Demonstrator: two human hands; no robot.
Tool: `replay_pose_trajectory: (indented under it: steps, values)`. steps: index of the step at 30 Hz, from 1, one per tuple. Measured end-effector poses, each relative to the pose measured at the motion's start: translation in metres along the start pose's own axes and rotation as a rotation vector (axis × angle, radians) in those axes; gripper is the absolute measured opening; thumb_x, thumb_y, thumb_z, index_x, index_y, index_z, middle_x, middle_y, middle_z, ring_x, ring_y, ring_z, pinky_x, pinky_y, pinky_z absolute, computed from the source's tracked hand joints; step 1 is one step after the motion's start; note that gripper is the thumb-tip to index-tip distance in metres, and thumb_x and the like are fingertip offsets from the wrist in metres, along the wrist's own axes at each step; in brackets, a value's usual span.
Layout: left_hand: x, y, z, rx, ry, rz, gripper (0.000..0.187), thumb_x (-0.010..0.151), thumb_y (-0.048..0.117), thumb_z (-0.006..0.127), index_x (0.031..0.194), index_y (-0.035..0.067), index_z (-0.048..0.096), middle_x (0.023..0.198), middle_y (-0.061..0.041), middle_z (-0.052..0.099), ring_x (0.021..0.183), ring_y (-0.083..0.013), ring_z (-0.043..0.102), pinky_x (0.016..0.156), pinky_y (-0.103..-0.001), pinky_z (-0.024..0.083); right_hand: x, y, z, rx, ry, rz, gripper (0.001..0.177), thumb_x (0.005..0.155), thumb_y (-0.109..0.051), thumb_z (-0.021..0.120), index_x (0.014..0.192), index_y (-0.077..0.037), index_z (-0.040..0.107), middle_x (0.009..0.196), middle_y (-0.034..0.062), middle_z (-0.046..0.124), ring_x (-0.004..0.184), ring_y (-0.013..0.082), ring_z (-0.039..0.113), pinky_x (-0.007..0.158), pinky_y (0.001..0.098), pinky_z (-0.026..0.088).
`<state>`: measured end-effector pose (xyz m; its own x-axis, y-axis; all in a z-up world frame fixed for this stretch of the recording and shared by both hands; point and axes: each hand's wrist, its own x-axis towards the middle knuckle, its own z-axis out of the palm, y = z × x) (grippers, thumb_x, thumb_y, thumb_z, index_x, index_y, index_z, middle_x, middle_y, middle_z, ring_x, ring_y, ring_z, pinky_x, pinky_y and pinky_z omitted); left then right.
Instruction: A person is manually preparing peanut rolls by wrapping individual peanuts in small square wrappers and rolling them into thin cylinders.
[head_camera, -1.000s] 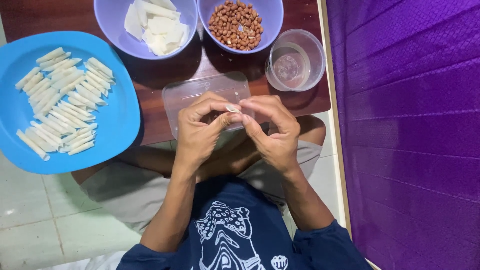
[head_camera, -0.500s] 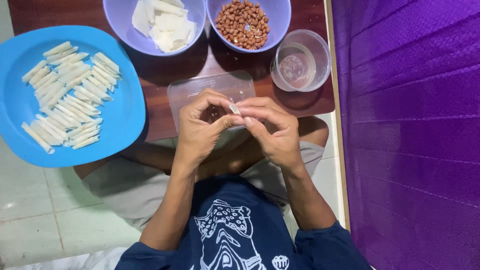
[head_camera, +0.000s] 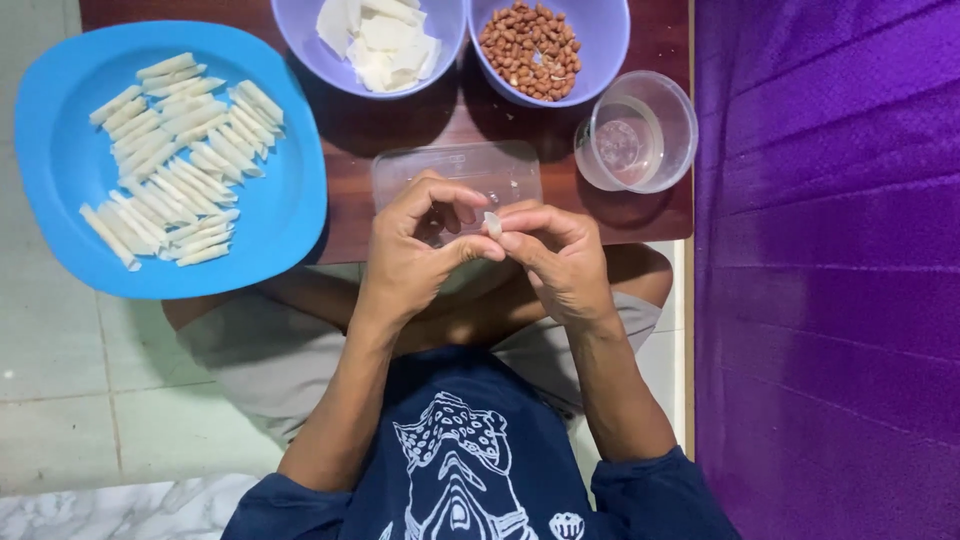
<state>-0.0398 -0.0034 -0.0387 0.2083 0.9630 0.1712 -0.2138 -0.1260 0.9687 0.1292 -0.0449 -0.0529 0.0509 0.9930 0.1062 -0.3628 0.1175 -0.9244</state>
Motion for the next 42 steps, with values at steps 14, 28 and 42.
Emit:
replay_pose_trajectory:
  steps: [14,28,42]
  values:
    - [-0.053,0.051,-0.146,0.564,0.361,0.146,0.024,0.091,0.016,0.089,0.107,0.007,0.074,0.088,-0.009,0.065,0.075,-0.0194,0.059,0.069,-0.029,0.044,0.068,0.02,0.109,-0.827,-0.508,-0.423,0.013,0.093,-0.012,0.079,0.106,-0.012,0.078,0.097,0.0055,0.076,0.094,0.0286,0.066,0.082,0.0374,0.049]
    - [-0.039,0.058,-0.183,1.006,0.293,0.062,0.026,0.089,0.011,0.083,0.114,0.007,0.077,0.107,-0.004,0.062,0.1,-0.0226,0.053,0.09,-0.038,0.036,0.115,0.056,0.165,-1.402,-0.817,-0.759,0.011,0.09,-0.014,0.073,0.099,-0.011,0.078,0.097,-0.0005,0.065,0.094,0.0236,0.045,0.08,0.041,0.031]
    - [-0.036,0.054,-0.181,1.034,0.294,0.052,0.026,0.089,0.011,0.084,0.114,0.008,0.078,0.107,-0.003,0.062,0.098,-0.0208,0.053,0.092,-0.038,0.034,0.116,0.059,0.162,-1.376,-0.657,-0.86,0.008,0.088,-0.011,0.081,0.095,-0.014,0.077,0.096,0.0009,0.053,0.091,0.0219,0.043,0.079,0.0395,0.032]
